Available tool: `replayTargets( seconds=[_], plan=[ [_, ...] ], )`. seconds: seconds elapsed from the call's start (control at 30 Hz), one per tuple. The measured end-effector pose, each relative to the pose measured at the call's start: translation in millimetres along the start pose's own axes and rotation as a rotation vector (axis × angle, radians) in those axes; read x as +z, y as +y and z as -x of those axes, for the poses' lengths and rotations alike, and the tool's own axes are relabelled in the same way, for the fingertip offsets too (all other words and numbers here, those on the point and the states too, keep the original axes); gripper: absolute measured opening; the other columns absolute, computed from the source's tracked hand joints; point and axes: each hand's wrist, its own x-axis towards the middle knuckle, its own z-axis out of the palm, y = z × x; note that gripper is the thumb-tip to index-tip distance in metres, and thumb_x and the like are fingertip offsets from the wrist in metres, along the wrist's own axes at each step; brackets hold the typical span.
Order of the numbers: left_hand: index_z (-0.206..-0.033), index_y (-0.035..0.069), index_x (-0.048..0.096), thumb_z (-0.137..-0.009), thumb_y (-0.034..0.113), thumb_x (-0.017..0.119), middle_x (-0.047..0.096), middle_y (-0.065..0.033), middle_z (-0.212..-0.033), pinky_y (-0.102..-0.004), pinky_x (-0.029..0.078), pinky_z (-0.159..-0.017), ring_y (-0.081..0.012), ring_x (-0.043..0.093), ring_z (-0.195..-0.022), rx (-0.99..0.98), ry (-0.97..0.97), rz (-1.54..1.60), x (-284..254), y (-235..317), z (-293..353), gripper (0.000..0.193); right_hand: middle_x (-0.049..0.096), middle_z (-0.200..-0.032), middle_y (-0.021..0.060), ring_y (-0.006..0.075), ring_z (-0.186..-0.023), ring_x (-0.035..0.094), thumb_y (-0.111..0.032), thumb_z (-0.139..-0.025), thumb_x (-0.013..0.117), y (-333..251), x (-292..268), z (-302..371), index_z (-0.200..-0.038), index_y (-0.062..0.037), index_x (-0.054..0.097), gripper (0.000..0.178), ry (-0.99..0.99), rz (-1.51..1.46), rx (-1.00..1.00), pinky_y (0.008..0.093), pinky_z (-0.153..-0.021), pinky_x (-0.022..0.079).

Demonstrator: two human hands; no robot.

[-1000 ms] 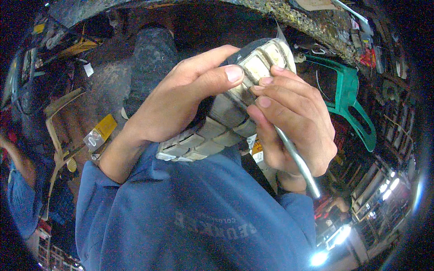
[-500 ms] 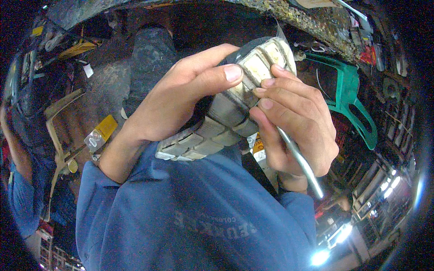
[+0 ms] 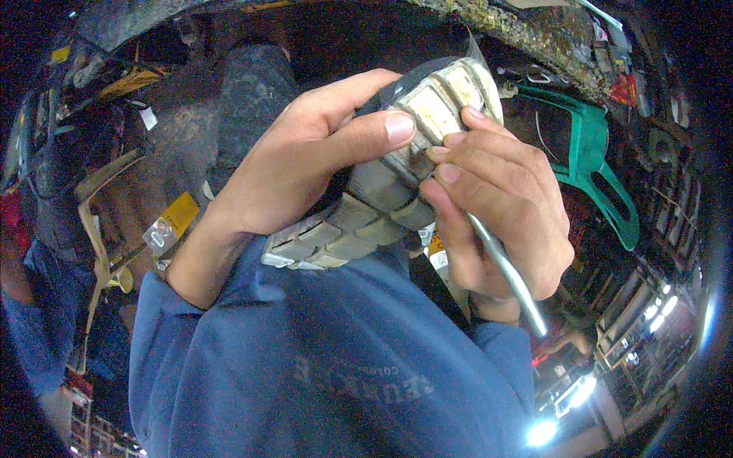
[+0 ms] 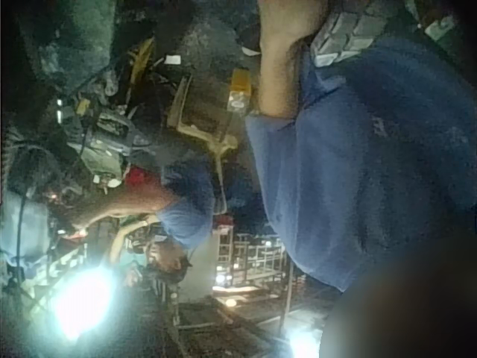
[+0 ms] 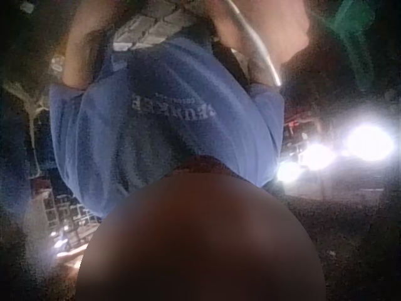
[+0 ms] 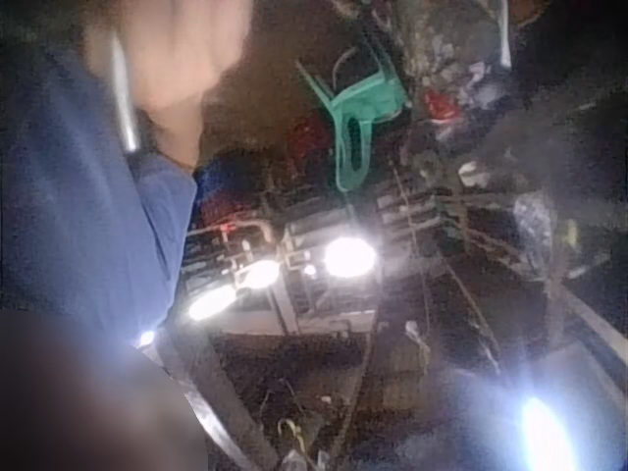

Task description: The person holds a shoe sole and uses a thin stick to apply a white substance into the tread grooves. They then wrap the sole in plastic wrap and use a metal tool to press and smooth the material into the grooves.

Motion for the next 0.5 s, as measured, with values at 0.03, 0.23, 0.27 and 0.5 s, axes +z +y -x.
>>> replayTargets(
  seconds=[0.03, 0.23, 0.27, 0.5],
  plan=[
    [-0.118, 0.0, 0.061, -0.1, 0.024, 0.061, 0.065, -0.0032, -0.107, -0.0248, 0.047, -0.088, -0.0087, 0.058, -0.1, 0.006, 0.002, 0.0, 0.2, -0.5, -0.3, 0.03, 0.073, -0.09, 0.0181, 0.0321, -0.091, 0.071, 0.007, -0.073, 0.08, 0.0, -0.5, 0.1, -0.096, 0.001, 0.065, 0.028, -0.001, 0.002, -0.001, 0.0526, -0.092, 0.058],
    [-0.121, -0.001, 0.061, -0.099, 0.026, 0.061, 0.065, -0.0042, -0.108, -0.025, 0.047, -0.089, -0.0094, 0.058, -0.101, 0.008, 0.009, -0.04, -0.5, -1.3, -1.3, 0.035, 0.072, -0.089, 0.0193, 0.0329, -0.091, 0.071, 0.007, -0.073, 0.08, 2.1, -0.8, 1.7, -0.094, 0.0019, 0.064, 0.026, 0.008, -0.002, -0.008, 0.0533, -0.092, 0.058],
    [-0.121, -0.001, 0.061, -0.099, 0.027, 0.061, 0.066, -0.0044, -0.109, -0.0249, 0.047, -0.089, -0.0095, 0.058, -0.101, 0.013, 0.008, -0.049, -1.0, -1.1, -1.3, 0.035, 0.072, -0.089, 0.0194, 0.0331, -0.09, 0.071, 0.007, -0.073, 0.08, 2.6, 0.0, 2.1, -0.093, 0.002, 0.064, 0.026, 0.015, -0.005, -0.01, 0.0534, -0.092, 0.058],
    [-0.123, -0.001, 0.061, -0.099, 0.027, 0.061, 0.066, -0.0047, -0.109, -0.0252, 0.047, -0.089, -0.0101, 0.059, -0.102, -0.013, 0.036, -0.017, 1.2, -0.6, -0.7, 0.036, 0.072, -0.089, 0.0201, 0.0334, -0.089, 0.071, 0.007, -0.073, 0.08, 3.2, -0.2, 3.7, -0.093, 0.0026, 0.064, 0.027, 0.018, -0.019, -0.009, 0.0538, -0.091, 0.058]
  ],
)
